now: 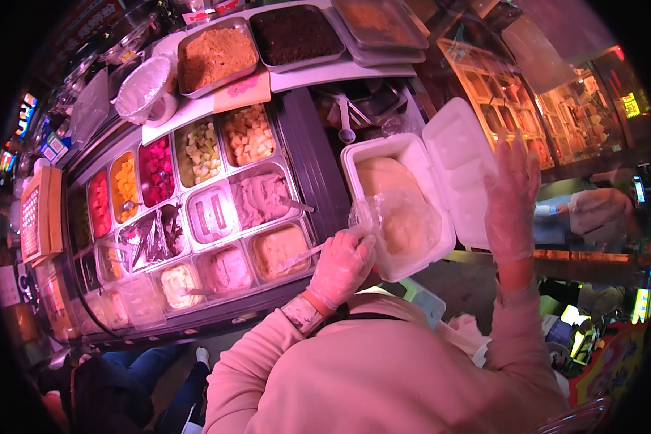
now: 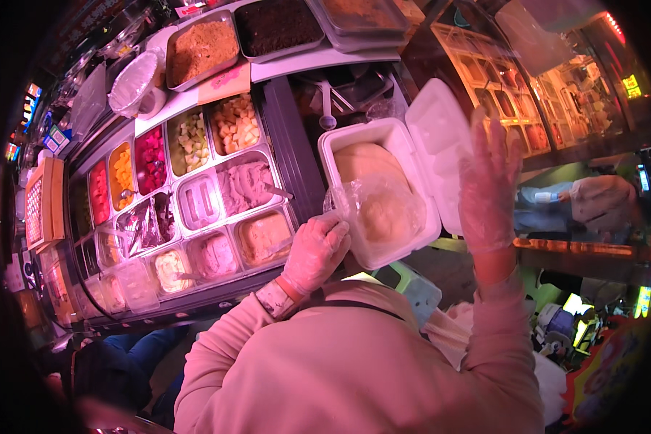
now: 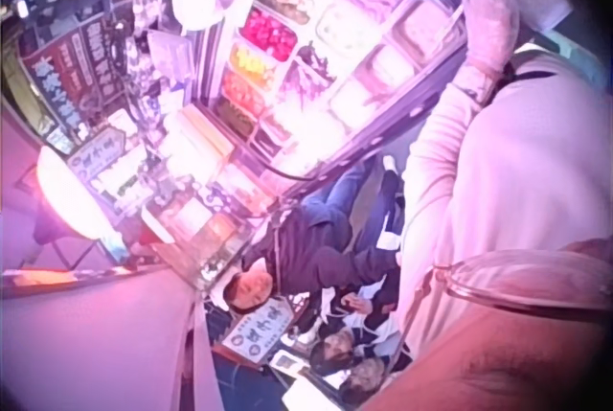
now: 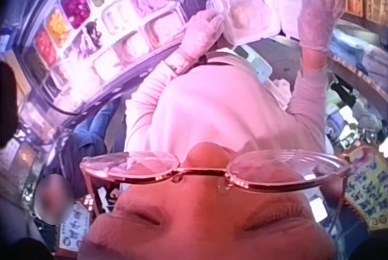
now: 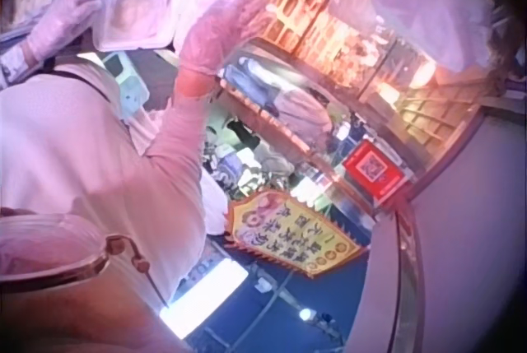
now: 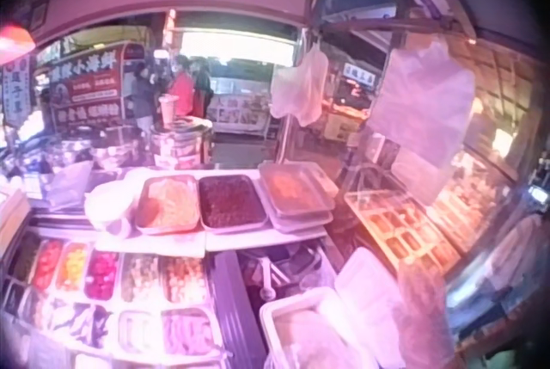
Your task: The person scoops a white creamy substance into a plastic bag, adds various chopped fruits, and then coats the mixture with a brown granular topping. The person handles the bag and toppings by hand and with a spoon.
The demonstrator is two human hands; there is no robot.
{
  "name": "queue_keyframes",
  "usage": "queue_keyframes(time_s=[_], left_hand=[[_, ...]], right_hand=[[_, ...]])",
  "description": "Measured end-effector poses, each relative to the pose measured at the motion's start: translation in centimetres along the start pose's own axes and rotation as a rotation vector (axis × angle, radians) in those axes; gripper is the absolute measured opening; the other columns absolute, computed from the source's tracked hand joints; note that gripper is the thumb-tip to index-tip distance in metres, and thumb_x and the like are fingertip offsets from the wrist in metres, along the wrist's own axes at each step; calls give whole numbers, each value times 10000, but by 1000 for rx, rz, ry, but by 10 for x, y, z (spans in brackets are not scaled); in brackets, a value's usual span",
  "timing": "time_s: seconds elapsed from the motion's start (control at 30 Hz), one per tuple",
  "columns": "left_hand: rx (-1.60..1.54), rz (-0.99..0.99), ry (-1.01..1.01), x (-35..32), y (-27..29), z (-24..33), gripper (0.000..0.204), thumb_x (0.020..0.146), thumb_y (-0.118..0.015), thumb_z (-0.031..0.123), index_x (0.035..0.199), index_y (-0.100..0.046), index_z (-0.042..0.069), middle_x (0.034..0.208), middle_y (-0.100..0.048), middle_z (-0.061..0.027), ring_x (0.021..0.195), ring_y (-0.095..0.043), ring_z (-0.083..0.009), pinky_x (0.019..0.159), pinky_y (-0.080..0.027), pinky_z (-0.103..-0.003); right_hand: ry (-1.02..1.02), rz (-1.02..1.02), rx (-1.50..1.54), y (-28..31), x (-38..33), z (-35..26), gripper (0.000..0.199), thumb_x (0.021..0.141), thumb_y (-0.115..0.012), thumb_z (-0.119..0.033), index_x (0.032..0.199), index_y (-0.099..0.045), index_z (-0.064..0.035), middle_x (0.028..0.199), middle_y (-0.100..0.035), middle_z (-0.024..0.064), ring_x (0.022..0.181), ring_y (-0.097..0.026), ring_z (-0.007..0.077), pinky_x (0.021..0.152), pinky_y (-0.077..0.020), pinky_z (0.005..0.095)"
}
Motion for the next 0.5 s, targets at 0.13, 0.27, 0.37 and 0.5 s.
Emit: queue_keyframes(time_s=[0.13,0.27,0.37,0.5], left_hand=[[18,67,3,22,3,6,372,822,-782,78,1175,-664,67,1278,-620,-163,1184,-607,-399,991,-509,-507],[-1,41,-7,39,15,-9,302,836,-766,70,1127,-684,60,1161,-668,-147,1146,-623,-391,990,-508,-489],[55,62,197,68,68,-32,159,853,-760,46,1009,-727,38,840,-679,-132,840,-668,-364,793,-549,-451],[-183,442,570,71,127,-150,200,962,-770,213,943,-759,14,752,-686,-60,713,-656,-180,653,-510,-332]], right_hand=[[176,71,357,-13,-16,-51,386,935,-622,16,1303,-728,-35,1554,-547,188,1426,-522,381,1225,-378,524],[-48,105,920,-73,10,-91,248,923,-722,-23,1156,-797,-56,1150,-755,159,1029,-728,290,848,-578,420],[-167,49,1151,-100,55,-132,111,950,-767,-117,1014,-806,-34,881,-753,102,757,-704,260,663,-568,377],[395,203,1120,-99,128,-215,237,945,-739,-131,1169,-766,-58,1130,-759,136,983,-702,315,878,-561,415]])
Point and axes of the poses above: each hand's wrist, its own x-axis towards the middle knuckle, its own y-axis out of the back of the hand, z = x × y, the point moved 6 cm from there along x, towards the middle knuckle
